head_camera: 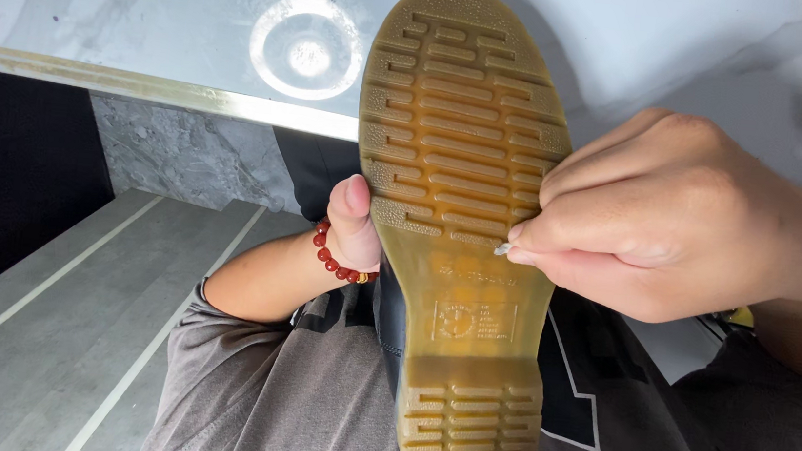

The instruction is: The person applies adhesive into the grooves of a boot sole using a cotton swab and then uses a fine metal tool to smooth the application.

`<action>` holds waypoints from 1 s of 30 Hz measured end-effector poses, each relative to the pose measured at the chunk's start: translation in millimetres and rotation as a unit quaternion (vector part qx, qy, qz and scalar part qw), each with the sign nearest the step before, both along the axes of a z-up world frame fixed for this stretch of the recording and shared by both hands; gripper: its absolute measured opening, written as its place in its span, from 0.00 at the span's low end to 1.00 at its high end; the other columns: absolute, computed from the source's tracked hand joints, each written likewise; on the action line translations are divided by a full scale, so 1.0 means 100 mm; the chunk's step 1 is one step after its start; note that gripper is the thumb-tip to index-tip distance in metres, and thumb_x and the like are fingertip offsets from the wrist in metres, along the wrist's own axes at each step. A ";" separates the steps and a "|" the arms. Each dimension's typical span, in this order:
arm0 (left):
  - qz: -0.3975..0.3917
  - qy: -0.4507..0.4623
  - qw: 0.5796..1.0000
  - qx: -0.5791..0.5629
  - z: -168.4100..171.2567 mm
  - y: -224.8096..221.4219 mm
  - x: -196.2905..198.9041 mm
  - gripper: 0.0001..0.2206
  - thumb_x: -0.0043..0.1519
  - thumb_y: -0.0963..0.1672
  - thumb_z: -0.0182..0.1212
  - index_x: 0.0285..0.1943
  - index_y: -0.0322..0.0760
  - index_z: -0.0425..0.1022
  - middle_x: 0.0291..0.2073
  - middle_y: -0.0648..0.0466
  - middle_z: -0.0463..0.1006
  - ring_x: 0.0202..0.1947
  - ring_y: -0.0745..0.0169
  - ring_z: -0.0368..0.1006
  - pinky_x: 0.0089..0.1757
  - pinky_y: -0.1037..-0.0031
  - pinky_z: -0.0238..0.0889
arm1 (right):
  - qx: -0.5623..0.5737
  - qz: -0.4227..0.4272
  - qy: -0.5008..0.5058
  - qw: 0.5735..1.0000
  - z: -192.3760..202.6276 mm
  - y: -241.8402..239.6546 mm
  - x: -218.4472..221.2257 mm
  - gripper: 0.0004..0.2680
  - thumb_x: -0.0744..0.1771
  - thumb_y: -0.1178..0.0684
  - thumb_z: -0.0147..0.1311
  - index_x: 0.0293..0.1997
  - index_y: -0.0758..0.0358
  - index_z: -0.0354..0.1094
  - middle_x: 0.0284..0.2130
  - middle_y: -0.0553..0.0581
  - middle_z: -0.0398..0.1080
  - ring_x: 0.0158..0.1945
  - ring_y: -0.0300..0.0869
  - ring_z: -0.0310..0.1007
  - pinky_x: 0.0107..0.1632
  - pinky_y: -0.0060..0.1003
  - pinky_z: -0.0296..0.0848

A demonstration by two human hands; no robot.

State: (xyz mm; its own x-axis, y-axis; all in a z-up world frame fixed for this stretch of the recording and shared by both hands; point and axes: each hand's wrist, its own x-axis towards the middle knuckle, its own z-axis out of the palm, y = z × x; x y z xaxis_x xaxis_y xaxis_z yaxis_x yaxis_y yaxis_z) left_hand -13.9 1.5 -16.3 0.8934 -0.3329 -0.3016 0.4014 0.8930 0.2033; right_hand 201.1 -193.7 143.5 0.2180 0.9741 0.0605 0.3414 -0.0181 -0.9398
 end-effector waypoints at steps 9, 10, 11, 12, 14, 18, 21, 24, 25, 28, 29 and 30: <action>-0.007 -0.031 0.999 0.005 0.21 -0.06 0.22 0.40 0.62 0.62 0.62 0.72 0.28 0.65 0.65 0.42 0.72 0.63 0.53 0.70 0.64 0.61 0.63 | 0.035 -0.002 0.008 0.999 0.10 0.02 0.03 0.05 0.62 0.61 0.64 0.24 0.64 0.73 0.17 0.50 0.72 0.19 0.36 0.73 0.22 0.30 0.67; 0.010 -0.022 0.999 0.028 0.30 -0.07 0.26 0.42 0.61 0.62 0.61 0.74 0.29 0.64 0.67 0.42 0.71 0.63 0.53 0.70 0.65 0.60 0.63 | 0.042 -0.005 -0.011 0.999 0.15 0.02 0.04 0.05 0.62 0.61 0.64 0.24 0.64 0.73 0.17 0.50 0.72 0.19 0.36 0.73 0.22 0.30 0.67; 0.007 -0.041 0.999 0.034 0.36 -0.06 0.29 0.42 0.61 0.62 0.61 0.74 0.29 0.64 0.67 0.42 0.71 0.63 0.53 0.70 0.65 0.60 0.63 | 0.021 -0.015 0.001 1.000 0.18 0.01 0.03 0.05 0.61 0.62 0.64 0.23 0.65 0.73 0.16 0.52 0.71 0.17 0.38 0.71 0.21 0.33 0.65; -0.003 -0.037 0.999 0.040 0.43 -0.06 0.31 0.43 0.61 0.63 0.60 0.74 0.29 0.64 0.66 0.42 0.72 0.64 0.51 0.70 0.65 0.59 0.63 | 0.001 -0.026 0.014 1.000 0.22 0.00 0.02 0.05 0.60 0.62 0.64 0.22 0.66 0.73 0.14 0.53 0.70 0.16 0.40 0.69 0.21 0.35 0.63; -0.017 -0.063 0.996 0.058 0.51 -0.05 0.39 0.44 0.60 0.64 0.59 0.74 0.29 0.64 0.66 0.41 0.72 0.65 0.50 0.70 0.64 0.58 0.64 | 0.010 -0.039 0.018 0.999 0.31 -0.01 -0.02 0.03 0.60 0.63 0.62 0.24 0.66 0.73 0.17 0.53 0.73 0.19 0.39 0.73 0.23 0.34 0.67; 0.012 -0.038 0.994 0.100 0.51 -0.09 0.41 0.44 0.60 0.65 0.58 0.74 0.31 0.63 0.66 0.43 0.71 0.64 0.51 0.69 0.63 0.58 0.64 | -0.004 -0.066 0.050 0.997 0.37 -0.02 -0.06 0.02 0.59 0.63 0.61 0.24 0.67 0.73 0.19 0.56 0.77 0.20 0.40 0.78 0.26 0.33 0.71; 0.020 -0.022 0.990 0.136 0.40 -0.08 0.33 0.45 0.60 0.67 0.53 0.75 0.33 0.62 0.67 0.45 0.69 0.66 0.52 0.68 0.63 0.59 0.62 | -0.019 -0.073 0.051 0.996 0.30 -0.04 -0.07 0.03 0.58 0.60 0.62 0.22 0.67 0.74 0.16 0.57 0.76 0.18 0.40 0.77 0.24 0.34 0.72; 0.049 0.025 0.978 0.201 0.31 -0.08 0.34 0.46 0.59 0.69 0.48 0.76 0.37 0.61 0.70 0.48 0.66 0.68 0.54 0.64 0.64 0.61 0.60 | -0.088 -0.053 0.060 0.993 0.22 -0.06 -0.07 0.06 0.60 0.56 0.63 0.21 0.64 0.74 0.15 0.53 0.77 0.20 0.38 0.74 0.27 0.34 0.71; 0.071 0.047 0.979 0.185 0.29 -0.13 0.33 0.46 0.60 0.69 0.45 0.77 0.39 0.60 0.71 0.49 0.64 0.68 0.54 0.62 0.64 0.61 0.59 | -0.083 -0.079 0.077 0.990 0.21 -0.08 -0.08 0.06 0.60 0.56 0.63 0.21 0.64 0.74 0.15 0.53 0.77 0.20 0.38 0.74 0.27 0.34 0.71; 0.070 0.015 0.983 0.172 0.37 -0.10 0.37 0.44 0.60 0.68 0.42 0.77 0.42 0.59 0.72 0.50 0.63 0.70 0.52 0.60 0.65 0.60 0.57 | -0.179 -0.060 0.041 0.981 0.29 -0.14 -0.07 0.05 0.60 0.55 0.63 0.24 0.64 0.74 0.13 0.57 0.75 0.16 0.43 0.72 0.25 0.38 0.70; 0.059 -0.015 0.979 0.193 0.41 -0.16 0.41 0.44 0.59 0.67 0.41 0.76 0.42 0.59 0.72 0.50 0.63 0.70 0.53 0.61 0.65 0.60 0.57 | -0.108 -0.058 0.033 0.992 0.39 -0.14 -0.09 0.05 0.60 0.57 0.62 0.23 0.65 0.74 0.15 0.56 0.75 0.18 0.42 0.74 0.26 0.37 0.71; 0.050 -0.044 0.974 0.216 0.45 -0.10 0.47 0.43 0.58 0.67 0.41 0.76 0.41 0.59 0.72 0.49 0.63 0.70 0.53 0.61 0.66 0.60 0.57 | -0.037 -0.054 0.027 0.998 0.47 -0.11 -0.04 0.04 0.60 0.58 0.62 0.23 0.66 0.73 0.16 0.56 0.75 0.20 0.40 0.75 0.27 0.35 0.72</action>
